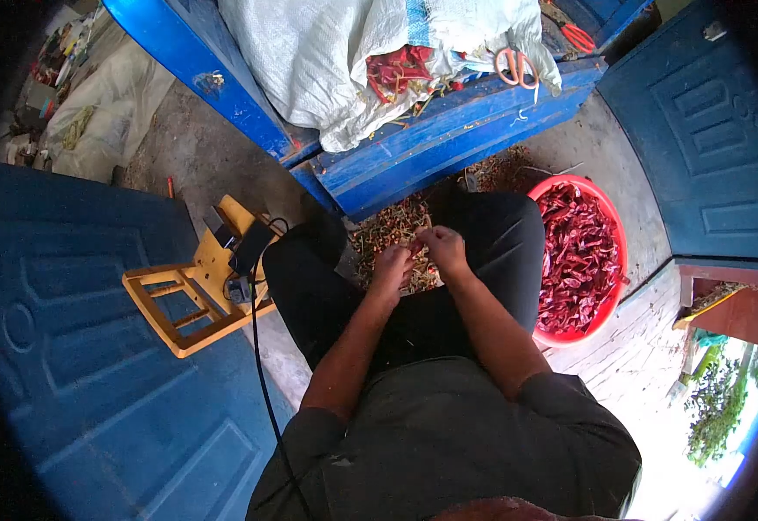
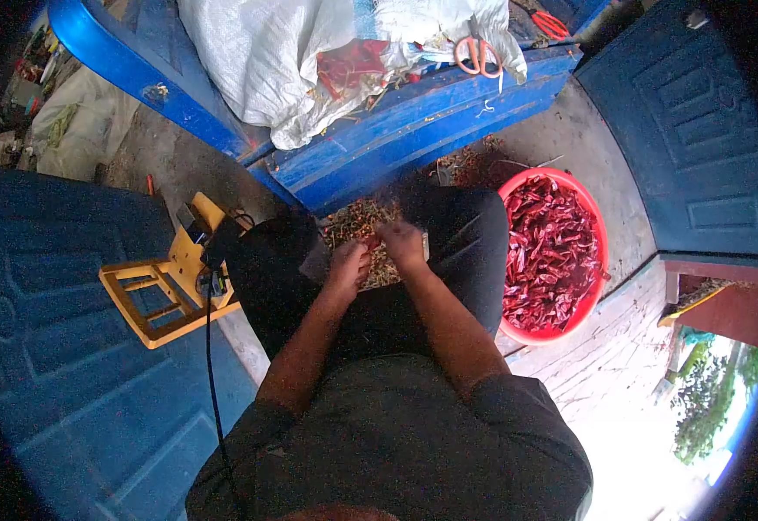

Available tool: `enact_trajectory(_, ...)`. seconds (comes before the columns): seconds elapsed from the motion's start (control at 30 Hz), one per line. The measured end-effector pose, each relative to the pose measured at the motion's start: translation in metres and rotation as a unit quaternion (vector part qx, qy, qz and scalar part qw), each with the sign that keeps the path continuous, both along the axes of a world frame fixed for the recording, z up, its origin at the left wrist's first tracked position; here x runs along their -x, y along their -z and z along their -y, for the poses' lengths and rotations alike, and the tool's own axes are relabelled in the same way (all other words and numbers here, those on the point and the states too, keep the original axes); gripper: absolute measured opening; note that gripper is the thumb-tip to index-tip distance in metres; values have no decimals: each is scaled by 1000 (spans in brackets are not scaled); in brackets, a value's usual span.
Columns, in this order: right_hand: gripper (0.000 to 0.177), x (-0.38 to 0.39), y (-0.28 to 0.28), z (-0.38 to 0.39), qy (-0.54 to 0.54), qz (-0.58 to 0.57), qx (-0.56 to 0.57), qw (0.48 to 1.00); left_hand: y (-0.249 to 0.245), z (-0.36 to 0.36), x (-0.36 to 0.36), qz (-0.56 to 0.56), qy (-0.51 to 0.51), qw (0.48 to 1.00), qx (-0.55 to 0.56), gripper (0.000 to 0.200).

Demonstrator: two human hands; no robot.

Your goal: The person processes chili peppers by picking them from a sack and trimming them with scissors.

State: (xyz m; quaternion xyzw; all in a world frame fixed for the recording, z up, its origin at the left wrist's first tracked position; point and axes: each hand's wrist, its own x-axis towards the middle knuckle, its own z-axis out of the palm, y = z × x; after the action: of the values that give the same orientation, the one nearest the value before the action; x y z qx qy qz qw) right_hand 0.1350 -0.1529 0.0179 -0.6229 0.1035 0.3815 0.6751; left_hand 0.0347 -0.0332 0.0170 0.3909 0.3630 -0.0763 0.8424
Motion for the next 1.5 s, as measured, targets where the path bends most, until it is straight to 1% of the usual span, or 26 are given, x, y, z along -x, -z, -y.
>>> enact_trajectory(0.03,26,3,-9,-1,-34,204,114,972,-2,-2,1,-2,4,1000,10,17)
enact_trajectory(0.07,27,3,-16,-3,-67,398,222,888,-5,-3,0,-1,8,1000,20,18)
enact_trajectory(0.1,22,4,-15,-4,-63,491,228,838,-9,-3,-1,-4,9,1000,21,18)
enact_trajectory(0.2,27,3,-13,-7,-43,524,233,818,-15,-4,-4,-26,0,1000,-1,18)
enact_trajectory(0.23,27,1,2,-5,-46,523,233,819,-13,-4,-5,-6,-1,1000,5,19)
enact_trajectory(0.3,24,-7,31,0,-35,207,193,958,-14,-5,-3,13,-7,1000,12,20)
enact_trajectory(0.33,24,-12,34,2,-38,206,194,958,-22,-7,-1,-2,-7,1000,9,22)
enact_trajectory(0.4,21,-33,39,13,196,-96,-8,976,-30,-13,3,-15,-10,1000,8,24)
enact_trajectory(0.47,24,-46,44,33,104,-106,-99,984,-32,-24,25,-27,19,997,-66,24)
enact_trajectory(0.53,33,-38,5,11,-6,50,122,991,-32,-26,29,-14,-15,997,-70,21)
enact_trajectory(0.57,41,-37,29,18,-116,67,181,974,-31,-30,28,9,-25,999,-38,18)
enact_trajectory(0.6,41,-27,28,17,-117,66,181,974,-31,-33,27,32,-34,999,-4,16)
enact_trajectory(0.67,51,-5,25,19,-279,363,336,823,-27,-37,22,59,-43,997,20,14)
enact_trajectory(0.7,59,1,38,23,-274,464,354,764,-26,-37,21,85,-51,994,42,13)
enact_trajectory(0.73,59,-2,11,15,-271,472,354,761,-30,-38,19,94,-52,993,40,13)
enact_trajectory(0.8,55,3,-35,4,-173,209,15,962,-36,-32,23,29,-59,998,-10,13)
enact_trajectory(0.83,46,9,-37,0,-160,186,-77,966,-34,-29,25,32,-57,998,-9,13)
enact_trajectory(0.87,46,11,-40,-2,-159,189,-76,966,-31,-26,26,37,-53,998,-9,13)
enact_trajectory(0.93,30,15,-55,-7,-264,413,14,871,-25,-21,26,45,-48,998,-10,13)
enact_trajectory(0.97,17,19,-52,-9,-208,354,-2,912,-22,-20,27,46,-35,998,-13,13)
enact_trajectory(1.07,17,18,-58,0,-156,377,40,912,-36,-18,22,46,-21,999,-9,13)
enact_trajectory(1.23,9,-42,-122,86,34,532,187,826,-29,-22,25,35,-9,999,-12,13)
enact_trajectory(1.3,17,-73,-112,151,142,494,227,827,-43,-24,23,14,19,1000,-20,16)
enact_trajectory(1.4,31,-85,-146,200,-9,562,500,659,-24,-19,20,45,31,998,2,17)
enact_trajectory(1.47,28,-101,-136,197,39,493,377,783,-29,-13,13,47,25,999,8,16)
enact_trajectory(1.5,30,-106,-145,178,26,493,351,796,-33,-11,11,44,23,999,7,15)
